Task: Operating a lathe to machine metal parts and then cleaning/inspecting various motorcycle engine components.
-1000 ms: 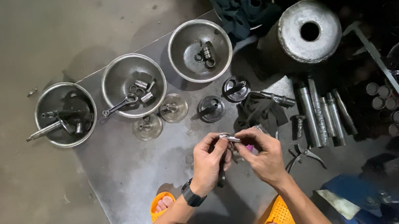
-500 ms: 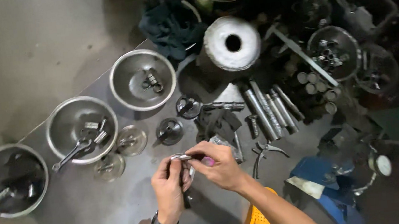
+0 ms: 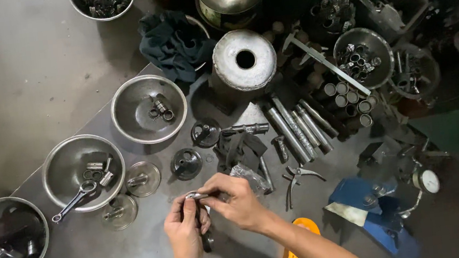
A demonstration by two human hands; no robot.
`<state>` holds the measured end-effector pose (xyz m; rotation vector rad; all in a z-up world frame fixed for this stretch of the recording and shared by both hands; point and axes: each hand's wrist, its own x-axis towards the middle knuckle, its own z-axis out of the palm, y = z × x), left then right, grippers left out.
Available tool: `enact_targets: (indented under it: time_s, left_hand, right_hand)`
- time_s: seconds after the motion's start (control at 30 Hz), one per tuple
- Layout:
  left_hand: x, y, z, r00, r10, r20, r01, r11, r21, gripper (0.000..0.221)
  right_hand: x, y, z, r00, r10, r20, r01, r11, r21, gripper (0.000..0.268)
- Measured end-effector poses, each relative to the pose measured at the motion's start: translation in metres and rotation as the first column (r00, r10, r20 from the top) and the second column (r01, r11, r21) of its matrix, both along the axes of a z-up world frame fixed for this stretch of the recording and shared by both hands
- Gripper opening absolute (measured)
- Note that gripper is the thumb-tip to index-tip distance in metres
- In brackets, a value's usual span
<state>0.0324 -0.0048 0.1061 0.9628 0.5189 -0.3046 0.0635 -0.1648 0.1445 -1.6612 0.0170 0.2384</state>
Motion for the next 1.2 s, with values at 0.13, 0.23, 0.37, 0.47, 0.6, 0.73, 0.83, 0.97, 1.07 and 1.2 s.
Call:
enact_targets:
  time_s: [0.13,0.23,0.37,0.47,0.6,0.73,0.83,0.97,1.07,1.2]
  left_hand:
    - [0.002,-0.002,0.006,0.999,-0.001,-0.046,-0.001,0.999,-0.052,0.024]
    - [0.0,-0.001,-0.004,0.995,0.01,-0.098,-0.009,1.0,0.011,0.025]
    - [0.001,-0.002,-0.002,0.999,0.016,-0.04,-0.017,0.999,-0.027,0.024]
    - [0.003,-0.002,0.001,0.996,0.053,-0.07,-0.054,0.999,-0.011,0.024]
    - [0.005,0.001,0.001,0.998,0.056,-0.024,-0.056,0.998,-0.004,0.021]
    - [0.007,0.004,0.001,0.999,0.044,0.032,-0.044,0.999,0.009,0.021]
    - [0.007,0.005,0.0,0.998,0.035,-0.061,-0.037,0.998,-0.042,0.019]
    - [0.013,0.018,-0.005,0.999,0.047,0.015,-0.047,0.999,-0.004,0.016]
    - [0.019,0.031,-0.016,0.985,0.174,0.017,-0.174,0.984,0.042,0.021]
    - [-0.005,0.027,-0.075,0.876,-0.482,0.0,0.272,0.496,0.825,0.037]
  right_hand:
    - [0.011,0.0,0.023,0.975,-0.011,0.222,0.013,1.0,-0.009,0.022]
    - [0.014,-0.001,0.026,1.0,0.024,0.02,-0.023,0.998,-0.052,0.033]
    - [0.009,0.001,0.01,0.996,0.053,0.071,-0.044,0.991,-0.125,0.016]
    - [0.01,0.002,0.009,0.999,-0.001,0.046,0.007,0.992,-0.123,0.014]
    - [0.012,0.003,0.001,0.995,0.06,0.085,-0.052,0.994,-0.091,0.017]
    - [0.01,0.01,-0.003,0.992,0.038,0.12,-0.023,0.993,-0.12,0.018]
    - [0.013,0.009,-0.004,0.994,0.098,0.037,-0.096,0.993,-0.072,0.035]
    - [0.009,-0.004,-0.023,0.973,0.023,-0.228,-0.035,0.998,-0.045,0.02]
    - [0.004,-0.03,-0.037,0.85,-0.174,-0.498,0.213,0.977,0.024,0.021]
    - [-0.018,-0.05,-0.064,0.95,-0.243,-0.194,0.241,0.97,-0.035,0.022]
